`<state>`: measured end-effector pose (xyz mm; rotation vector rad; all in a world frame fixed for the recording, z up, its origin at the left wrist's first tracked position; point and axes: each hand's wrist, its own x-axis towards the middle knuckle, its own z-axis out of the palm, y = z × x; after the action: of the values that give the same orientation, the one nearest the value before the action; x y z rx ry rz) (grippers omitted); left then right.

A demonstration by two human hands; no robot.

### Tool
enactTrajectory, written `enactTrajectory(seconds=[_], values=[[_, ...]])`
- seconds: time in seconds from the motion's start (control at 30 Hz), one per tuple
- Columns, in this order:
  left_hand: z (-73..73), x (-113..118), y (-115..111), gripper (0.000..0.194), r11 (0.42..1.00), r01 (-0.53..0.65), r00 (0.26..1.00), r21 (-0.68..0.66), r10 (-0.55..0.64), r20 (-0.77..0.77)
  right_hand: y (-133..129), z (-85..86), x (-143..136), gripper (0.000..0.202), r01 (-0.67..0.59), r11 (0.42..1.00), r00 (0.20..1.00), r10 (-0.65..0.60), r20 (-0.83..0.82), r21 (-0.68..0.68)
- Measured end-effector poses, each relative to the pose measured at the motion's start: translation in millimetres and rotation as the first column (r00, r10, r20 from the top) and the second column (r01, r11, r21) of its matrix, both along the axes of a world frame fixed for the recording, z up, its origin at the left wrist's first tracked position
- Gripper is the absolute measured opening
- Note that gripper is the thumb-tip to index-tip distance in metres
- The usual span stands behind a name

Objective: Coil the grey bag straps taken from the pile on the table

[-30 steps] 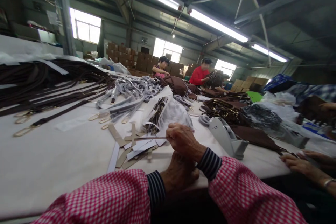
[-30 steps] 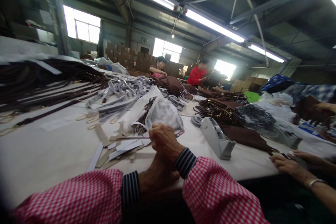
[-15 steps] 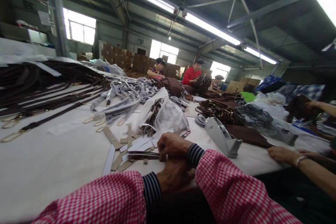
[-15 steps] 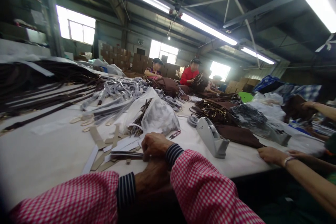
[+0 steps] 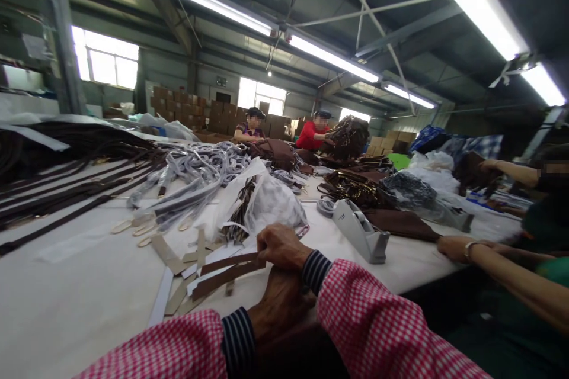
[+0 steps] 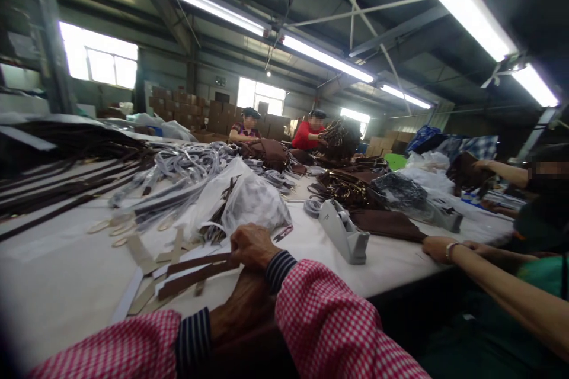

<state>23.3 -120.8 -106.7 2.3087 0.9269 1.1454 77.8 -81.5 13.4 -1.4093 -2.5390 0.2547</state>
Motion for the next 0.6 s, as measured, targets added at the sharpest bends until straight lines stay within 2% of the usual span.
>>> enactTrajectory(seconds=[0.1, 0.17, 0.2, 0.27, 0.33, 0.37, 0.47, 0.6], values=[[9.7, -4.6, -2.6, 0.046, 0.999, -0.013, 0.999, 0.03, 0.015, -0.051, 6.0, 5.5, 11.0, 0.02, 0.053, 0.999, 0.986, -0.052, -0.156, 0.002], [24.2, -7.5, -4.3, 0.033, 0.999, -0.04, 0.997, 0.019, 0.041, -0.062, 5.0, 14.4, 26.1, 0.024, 0.087, 0.996, 0.96, -0.08, -0.267, 0.014], [33.7, -9.0, -4.4, 0.023, 0.998, -0.061, 0.998, -0.028, 0.061, -0.027, 1.3, 20.0, 36.3, 0.025, 0.094, 0.996, 0.929, -0.084, -0.361, 0.008], [54.9, -12.6, -2.0, 0.016, 0.977, -0.081, 0.99, -0.199, 0.102, 0.098, -14.6, 30.9, 61.4, 0.024, 0.056, 0.997, 0.792, -0.073, -0.606, -0.047], [75.1, -17.0, 5.2, 0.022, 0.919, -0.033, 0.967, -0.393, 0.129, 0.221, -41.1, 37.6, 89.1, 0.024, -0.02, 0.99, 0.59, -0.099, -0.801, -0.137], [83.6, -19.2, 10.5, 0.026, 0.884, 0.008, 0.957, -0.467, 0.128, 0.26, -56.9, 38.1, 102.4, 0.026, -0.049, 0.98, 0.517, -0.141, -0.844, -0.194], [100.2, -23.4, 29.5, 0.037, 0.8, 0.126, 0.929, -0.586, 0.113, 0.354, -103.3, 26.7, 135.7, 0.034, -0.015, 0.934, 0.453, -0.311, -0.835, -0.356], [103.9, -19.0, 52.0, 0.038, 0.737, 0.179, 0.894, -0.652, 0.154, 0.42, -140.7, -8.4, 158.6, 0.04, 0.061, 0.915, 0.406, -0.387, -0.828, -0.398]])
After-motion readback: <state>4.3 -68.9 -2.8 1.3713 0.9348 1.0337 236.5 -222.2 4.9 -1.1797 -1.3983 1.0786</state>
